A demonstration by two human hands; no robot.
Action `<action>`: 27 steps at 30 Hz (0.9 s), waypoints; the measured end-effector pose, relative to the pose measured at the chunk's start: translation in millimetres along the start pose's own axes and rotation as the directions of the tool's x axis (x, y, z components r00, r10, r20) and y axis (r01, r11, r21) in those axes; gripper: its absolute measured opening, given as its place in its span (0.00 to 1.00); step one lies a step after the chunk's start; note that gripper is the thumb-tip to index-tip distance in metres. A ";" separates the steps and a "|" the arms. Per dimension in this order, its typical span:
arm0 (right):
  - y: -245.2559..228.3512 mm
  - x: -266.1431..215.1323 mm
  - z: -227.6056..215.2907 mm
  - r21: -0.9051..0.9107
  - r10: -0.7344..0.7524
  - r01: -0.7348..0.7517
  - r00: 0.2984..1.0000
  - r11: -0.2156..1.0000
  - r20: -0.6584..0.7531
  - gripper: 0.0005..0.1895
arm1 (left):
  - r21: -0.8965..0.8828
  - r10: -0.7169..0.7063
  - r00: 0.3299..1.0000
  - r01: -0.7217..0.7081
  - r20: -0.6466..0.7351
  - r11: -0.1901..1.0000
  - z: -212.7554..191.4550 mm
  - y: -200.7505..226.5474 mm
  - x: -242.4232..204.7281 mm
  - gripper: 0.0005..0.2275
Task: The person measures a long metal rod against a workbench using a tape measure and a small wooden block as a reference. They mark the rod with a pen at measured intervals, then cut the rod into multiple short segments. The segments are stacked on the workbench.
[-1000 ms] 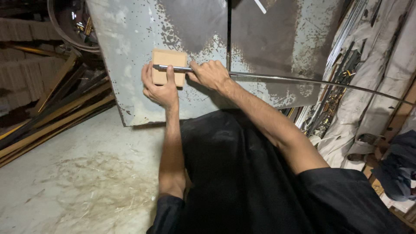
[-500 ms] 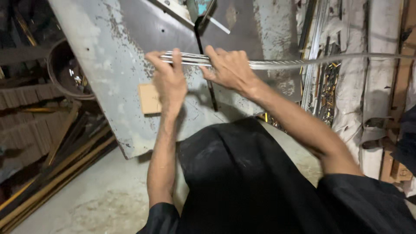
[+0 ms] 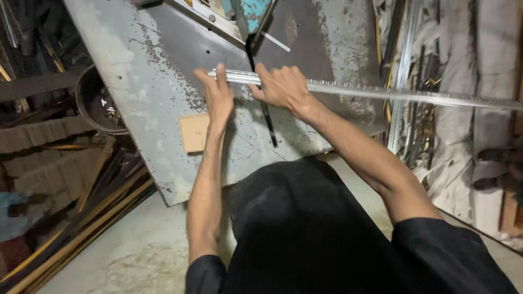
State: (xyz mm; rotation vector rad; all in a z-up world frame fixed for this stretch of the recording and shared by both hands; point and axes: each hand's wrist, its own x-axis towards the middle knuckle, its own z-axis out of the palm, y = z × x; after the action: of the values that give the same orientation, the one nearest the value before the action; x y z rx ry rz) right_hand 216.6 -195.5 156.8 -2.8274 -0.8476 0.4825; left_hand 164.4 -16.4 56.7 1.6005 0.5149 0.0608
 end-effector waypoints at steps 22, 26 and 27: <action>72.7 38.1 153.7 0.099 0.039 0.010 0.877 0.995 -0.480 0.21 | 0.714 0.084 0.983 -0.177 0.164 0.677 24.5 -80.4 62.2 0.25; 82.2 42.5 150.7 -0.027 -0.042 0.032 0.771 0.999 -0.636 0.18 | 0.778 0.081 0.994 -0.103 0.067 0.620 38.5 -82.8 66.0 0.26; 82.5 45.6 148.8 0.016 -0.022 0.041 0.781 0.999 -0.625 0.19 | 0.774 0.160 0.987 -0.115 0.019 0.622 41.2 -80.3 67.6 0.28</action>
State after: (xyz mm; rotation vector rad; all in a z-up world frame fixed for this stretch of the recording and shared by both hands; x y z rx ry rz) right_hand 243.0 -230.8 -13.7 -2.6458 -0.7209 -0.4441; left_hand 215.9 -29.9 -42.7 2.5104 0.4807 -0.0110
